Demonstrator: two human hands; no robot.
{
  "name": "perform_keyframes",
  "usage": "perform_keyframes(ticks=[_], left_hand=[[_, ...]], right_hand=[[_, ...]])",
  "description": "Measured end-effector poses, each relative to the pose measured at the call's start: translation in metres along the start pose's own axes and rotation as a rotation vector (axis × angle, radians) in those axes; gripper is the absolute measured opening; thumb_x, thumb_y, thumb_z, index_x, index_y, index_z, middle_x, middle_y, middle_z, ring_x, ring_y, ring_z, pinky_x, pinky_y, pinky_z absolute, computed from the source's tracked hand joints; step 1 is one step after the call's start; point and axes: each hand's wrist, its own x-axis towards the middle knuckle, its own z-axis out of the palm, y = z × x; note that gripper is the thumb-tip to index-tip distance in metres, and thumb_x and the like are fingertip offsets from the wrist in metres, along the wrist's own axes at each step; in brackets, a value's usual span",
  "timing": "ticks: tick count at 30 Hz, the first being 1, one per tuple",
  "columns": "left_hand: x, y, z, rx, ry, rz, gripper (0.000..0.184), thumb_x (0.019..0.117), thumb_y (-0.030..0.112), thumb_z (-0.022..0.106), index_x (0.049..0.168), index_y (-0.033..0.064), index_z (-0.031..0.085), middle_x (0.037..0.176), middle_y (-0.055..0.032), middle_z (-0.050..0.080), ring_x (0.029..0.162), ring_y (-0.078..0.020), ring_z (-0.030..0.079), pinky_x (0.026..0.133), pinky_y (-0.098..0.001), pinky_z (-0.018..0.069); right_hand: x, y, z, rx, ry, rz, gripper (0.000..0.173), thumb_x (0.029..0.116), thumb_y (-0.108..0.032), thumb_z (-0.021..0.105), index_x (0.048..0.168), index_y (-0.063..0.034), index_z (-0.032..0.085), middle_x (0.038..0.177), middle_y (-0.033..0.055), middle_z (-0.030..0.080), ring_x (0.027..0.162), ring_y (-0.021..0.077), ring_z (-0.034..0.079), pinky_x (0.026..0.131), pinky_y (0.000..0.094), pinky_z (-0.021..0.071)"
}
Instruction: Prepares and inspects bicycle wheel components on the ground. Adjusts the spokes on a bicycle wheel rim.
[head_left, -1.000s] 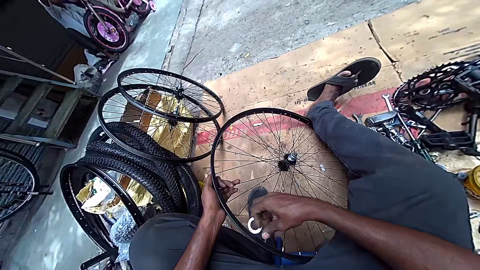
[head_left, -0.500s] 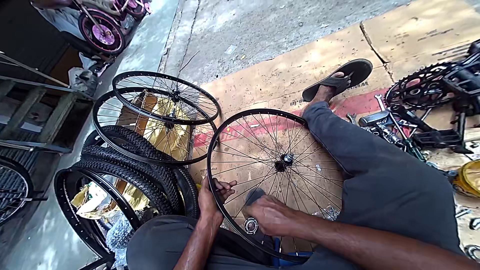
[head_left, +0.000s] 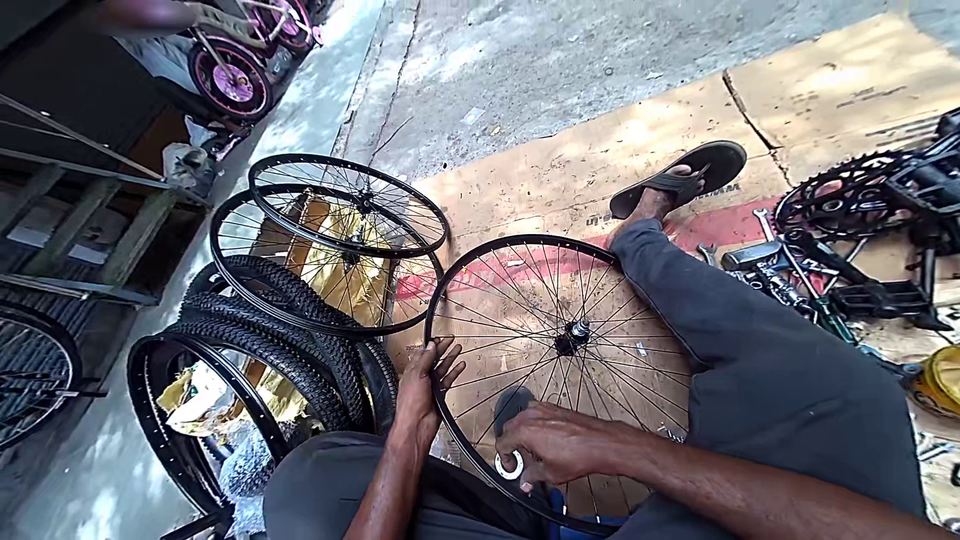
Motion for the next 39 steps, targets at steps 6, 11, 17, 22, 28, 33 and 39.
perform_keyframes(ticks=[6, 11, 17, 22, 28, 33, 39], left_hand=[[-0.016, -0.01, -0.001, -0.177, -0.061, 0.021, 0.036, 0.1043, 0.003, 0.05, 0.14, 0.0076, 0.049, 0.141, -0.0148, 0.061, 0.124, -0.0325, 0.064, 0.101, -0.0494, 0.0545], [-0.035, -0.011, -0.002, -0.213, -0.142, 0.022, 0.035, 0.1089, 0.021, 0.042, 0.139, 0.0043, 0.05, 0.139, -0.0213, 0.061, 0.123, -0.0383, 0.064, 0.101, -0.0522, 0.0535], [-0.028, -0.006, 0.007, -0.039, 0.116, -0.045, 0.053, 0.1096, 0.046, 0.037, 0.111, 0.0004, 0.063, 0.094, -0.0188, 0.075, 0.082, -0.029, 0.075, 0.071, -0.0393, 0.062], [-0.025, -0.01, 0.006, -0.039, 0.127, -0.04, 0.042, 0.1099, 0.042, 0.037, 0.111, 0.0076, 0.061, 0.085, -0.0157, 0.073, 0.067, -0.0245, 0.072, 0.06, -0.0348, 0.0597], [-0.023, -0.012, 0.006, -0.053, 0.145, -0.039, 0.038, 0.1099, 0.041, 0.037, 0.115, 0.011, 0.059, 0.082, -0.0148, 0.072, 0.058, -0.0217, 0.067, 0.053, -0.032, 0.057], [-0.024, -0.013, 0.005, -0.039, 0.143, -0.046, 0.041, 0.1103, 0.042, 0.035, 0.109, 0.0094, 0.06, 0.083, -0.0143, 0.072, 0.058, -0.0205, 0.067, 0.053, -0.0309, 0.0562], [-0.025, -0.011, 0.007, -0.028, 0.139, -0.025, 0.039, 0.1101, 0.04, 0.036, 0.109, 0.0094, 0.061, 0.082, -0.0148, 0.073, 0.055, -0.02, 0.065, 0.051, -0.0298, 0.0549]], right_hand=[[-0.022, 0.003, -0.029, -0.093, 0.102, 0.019, 0.018, 0.0978, -0.026, 0.069, 0.107, -0.0095, 0.069, 0.101, 0.0104, 0.069, 0.101, 0.0288, 0.066, 0.092, 0.05, 0.0525], [-0.03, 0.011, -0.038, -0.317, 0.227, 0.203, 0.018, 0.102, -0.029, 0.062, 0.114, -0.0164, 0.069, 0.101, 0.0029, 0.07, 0.099, 0.0205, 0.067, 0.093, 0.0418, 0.0528], [-0.01, -0.012, -0.003, -0.297, 0.175, 0.115, 0.031, 0.1092, -0.027, 0.045, 0.129, -0.0094, 0.061, 0.103, 0.0155, 0.069, 0.101, 0.0335, 0.067, 0.1, 0.0511, 0.0492], [-0.001, -0.013, 0.0, -0.131, 0.146, -0.082, 0.019, 0.1051, -0.023, 0.057, 0.115, -0.0072, 0.061, 0.099, 0.013, 0.066, 0.098, 0.0316, 0.067, 0.093, 0.0483, 0.0522], [-0.006, -0.008, -0.008, -0.221, 0.126, 0.066, 0.021, 0.1021, -0.019, 0.059, 0.12, -0.0118, 0.065, 0.102, 0.012, 0.066, 0.099, 0.0307, 0.065, 0.09, 0.0475, 0.053], [-0.002, -0.005, 0.0, -0.083, 0.191, -0.069, 0.032, 0.1021, -0.021, 0.062, 0.133, -0.0135, 0.059, 0.103, 0.0116, 0.069, 0.096, 0.0299, 0.069, 0.089, 0.0484, 0.0543], [0.022, -0.007, 0.019, -0.038, 0.231, 0.185, 0.022, 0.088, -0.017, 0.068, 0.109, -0.0114, 0.066, 0.086, 0.0114, 0.069, 0.082, 0.0318, 0.069, 0.071, 0.055, 0.0534]])
